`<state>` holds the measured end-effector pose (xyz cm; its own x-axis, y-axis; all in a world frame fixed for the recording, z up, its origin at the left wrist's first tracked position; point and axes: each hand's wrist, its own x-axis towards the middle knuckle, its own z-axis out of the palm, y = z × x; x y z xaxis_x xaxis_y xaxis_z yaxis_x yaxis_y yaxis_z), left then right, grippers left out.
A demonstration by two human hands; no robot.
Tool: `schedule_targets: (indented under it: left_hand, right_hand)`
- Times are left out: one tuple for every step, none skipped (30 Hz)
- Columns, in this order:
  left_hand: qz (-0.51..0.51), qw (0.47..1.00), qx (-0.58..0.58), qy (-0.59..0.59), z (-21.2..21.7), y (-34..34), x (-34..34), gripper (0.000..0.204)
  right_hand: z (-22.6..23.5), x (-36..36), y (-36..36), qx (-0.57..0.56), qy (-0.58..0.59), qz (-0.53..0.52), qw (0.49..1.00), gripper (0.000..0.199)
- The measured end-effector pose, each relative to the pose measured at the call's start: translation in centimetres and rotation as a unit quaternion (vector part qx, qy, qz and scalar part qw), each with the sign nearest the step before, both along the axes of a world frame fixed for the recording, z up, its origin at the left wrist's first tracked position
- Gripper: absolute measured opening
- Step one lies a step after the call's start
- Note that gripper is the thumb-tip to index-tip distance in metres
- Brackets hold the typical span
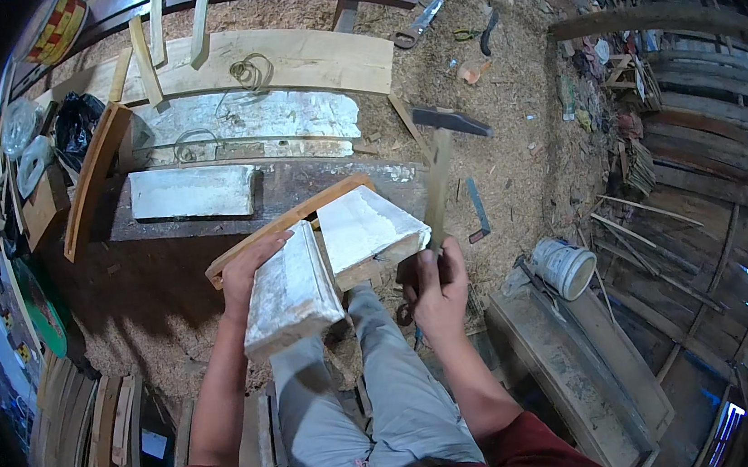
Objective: Assemble a wood project by hammering molding and wood pieces together.
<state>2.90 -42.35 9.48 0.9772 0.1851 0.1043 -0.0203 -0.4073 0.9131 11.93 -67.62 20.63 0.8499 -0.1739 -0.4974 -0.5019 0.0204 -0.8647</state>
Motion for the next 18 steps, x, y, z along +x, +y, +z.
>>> schedule_targets:
  left_hand:
    - [0.006, 1.0, -0.017, 0.023, -0.3, 0.0, -0.2, 0.035]
    - [0.012, 0.998, -0.035, 0.044, -0.3, 0.0, -0.3, 0.036]
    - [0.012, 0.999, -0.034, 0.04, -0.3, 0.0, -0.3, 0.036]
    - [0.008, 0.998, -0.035, 0.056, -0.2, 0.0, -0.2, 0.038]
    - [0.005, 0.997, -0.032, 0.072, 0.0, 0.2, -0.2, 0.04]
    - [0.007, 0.997, -0.028, 0.068, 0.0, 0.3, -0.3, 0.04]
    - [0.002, 0.997, -0.043, 0.068, -0.1, 0.4, -0.4, 0.042]
    - [-0.004, 0.996, -0.057, 0.067, -0.4, 0.4, -0.6, 0.045]
    - [-0.001, 0.997, -0.052, 0.063, -0.5, 0.4, -0.7, 0.045]
    - [0.005, 0.994, -0.094, 0.058, -0.6, 0.4, -0.8, 0.047]
    - [0.011, 0.989, -0.136, 0.052, -0.7, 0.3, -0.7, 0.049]
    - [0.013, 0.99, -0.133, 0.047, -0.8, 0.3, -0.7, 0.049]
    - [0.012, 0.994, -0.103, 0.038, -1.0, 0.2, -0.6, 0.049]
    - [0.011, 0.997, -0.075, 0.03, -0.9, 0.1, -0.7, 0.049]
    - [0.013, 0.997, -0.073, 0.028, -0.8, 0.0, -0.7, 0.049]
    - [0.013, 0.997, -0.081, 0.016, -0.8, 0.0, -0.7, 0.047]
    - [0.014, 0.996, -0.088, 0.004, -0.8, 0.0, -0.7, 0.046]
    - [0.017, 0.996, -0.087, 0.002, -0.8, 0.1, -0.8, 0.046]
  right_hand:
    - [1.0, 0.0, -0.7, -0.01, -0.019, 0.063, 0.998, 0.018]
    - [2.0, 0.1, -1.4, -0.021, -0.039, 0.125, 0.991, 0.017]
    - [2.9, 0.2, -2.0, -0.059, -0.066, 0.158, 0.983, 0.023]
    - [3.5, 0.0, -2.7, -0.059, -0.07, 0.158, 0.983, 0.023]
    - [4.0, -0.2, -3.3, -0.051, -0.093, 0.181, 0.978, 0.026]
    - [4.6, -0.5, -3.8, -0.043, -0.117, 0.203, 0.971, 0.028]
    - [5.8, -0.8, -4.4, -0.051, -0.113, 0.23, 0.965, 0.032]
    - [7.2, -1.3, -4.5, -0.047, -0.118, 0.231, 0.965, 0.032]
    - [8.8, -1.8, -4.6, -0.05, -0.105, 0.259, 0.959, 0.03]
    - [9.9, -2.5, -5.1, -0.053, -0.093, 0.287, 0.952, 0.028]
    - [10.7, -3.0, -5.9, -0.097, -0.082, 0.332, 0.935, 0.03]
    - [11.1, -3.2, -6.3, -0.095, -0.089, 0.333, 0.934, 0.03]
    - [11.7, -3.3, -6.5, -0.158, -0.172, 0.397, 0.887, 0.034]
    - [12.8, -3.5, -6.5, -0.22, -0.251, 0.454, 0.826, 0.038]
    - [13.9, -3.7, -6.7, -0.202, -0.166, 0.479, 0.838, 0.048]
    - [14.2, -3.9, -6.6, -0.202, -0.169, 0.48, 0.837, 0.048]
    - [14.3, -3.9, -6.5, -0.195, -0.2, 0.487, 0.828, 0.05]
    - [14.4, -3.8, -6.4, -0.189, -0.23, 0.493, 0.817, 0.053]
